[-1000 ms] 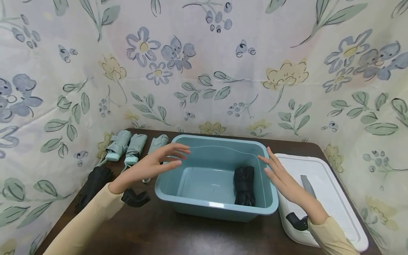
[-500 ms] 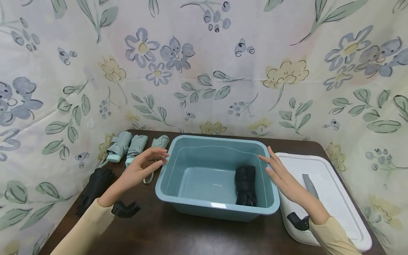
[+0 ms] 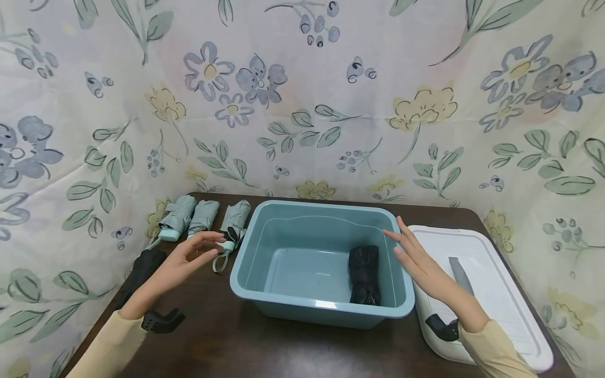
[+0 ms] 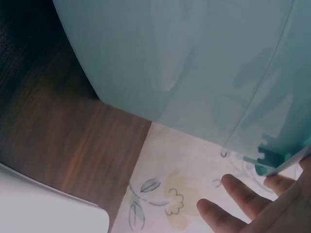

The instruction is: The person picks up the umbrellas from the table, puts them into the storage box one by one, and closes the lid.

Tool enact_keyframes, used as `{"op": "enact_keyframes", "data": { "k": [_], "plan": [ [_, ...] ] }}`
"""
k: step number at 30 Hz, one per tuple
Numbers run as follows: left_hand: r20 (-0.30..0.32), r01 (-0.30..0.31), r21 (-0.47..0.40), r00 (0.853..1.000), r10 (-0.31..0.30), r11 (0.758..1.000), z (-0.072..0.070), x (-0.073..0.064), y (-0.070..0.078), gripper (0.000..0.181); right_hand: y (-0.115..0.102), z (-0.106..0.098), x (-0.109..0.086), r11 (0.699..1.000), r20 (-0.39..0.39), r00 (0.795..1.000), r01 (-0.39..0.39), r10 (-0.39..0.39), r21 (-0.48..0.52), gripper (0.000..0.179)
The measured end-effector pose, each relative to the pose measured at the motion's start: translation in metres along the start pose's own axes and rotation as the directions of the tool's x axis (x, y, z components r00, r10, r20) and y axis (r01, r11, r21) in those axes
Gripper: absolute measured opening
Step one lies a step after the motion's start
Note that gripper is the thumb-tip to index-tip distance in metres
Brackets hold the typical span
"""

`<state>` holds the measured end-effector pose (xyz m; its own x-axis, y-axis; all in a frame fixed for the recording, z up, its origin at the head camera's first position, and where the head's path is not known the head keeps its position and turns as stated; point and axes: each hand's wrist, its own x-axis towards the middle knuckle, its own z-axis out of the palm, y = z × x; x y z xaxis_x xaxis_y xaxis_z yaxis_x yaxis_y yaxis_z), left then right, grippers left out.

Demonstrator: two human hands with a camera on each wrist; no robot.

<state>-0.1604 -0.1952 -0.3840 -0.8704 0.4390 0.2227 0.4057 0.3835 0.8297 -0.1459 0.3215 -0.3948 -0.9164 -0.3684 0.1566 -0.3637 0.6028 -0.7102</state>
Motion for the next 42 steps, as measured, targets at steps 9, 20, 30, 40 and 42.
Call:
{"op": "enact_keyframes", "data": {
  "k": [9, 20, 30, 40, 42],
  "plan": [
    [0.05, -0.001, 0.172, 0.999, -0.007, 0.985, -0.016, -0.016, -0.023, 0.035, -0.001, -0.001, 0.002, 1.0, 0.011, 1.0, -0.007, 0.007, 0.003, 0.046],
    [0.022, 0.023, 0.328, 0.999, -0.032, 0.945, -0.026, -0.03, -0.047, 0.04, -0.001, 0.0, 0.003, 1.0, 0.013, 1.0, -0.002, 0.002, 0.005, 0.046],
    [-0.002, 0.007, 0.501, 1.0, -0.007, 0.866, -0.036, -0.042, -0.063, 0.041, 0.0, 0.002, 0.001, 1.0, 0.013, 1.0, -0.008, 0.008, 0.017, 0.045],
    [-0.065, 0.201, 0.65, 0.976, -0.21, 0.732, -0.045, -0.057, -0.061, 0.047, 0.001, 0.002, -0.001, 1.0, 0.0, 1.0, -0.006, 0.006, 0.007, 0.045],
    [-0.082, 0.244, 0.668, 0.963, -0.256, 0.703, -0.047, -0.059, -0.062, 0.05, 0.002, 0.001, -0.001, 1.0, 0.001, 1.0, -0.005, 0.005, 0.004, 0.045]
  ]
}}
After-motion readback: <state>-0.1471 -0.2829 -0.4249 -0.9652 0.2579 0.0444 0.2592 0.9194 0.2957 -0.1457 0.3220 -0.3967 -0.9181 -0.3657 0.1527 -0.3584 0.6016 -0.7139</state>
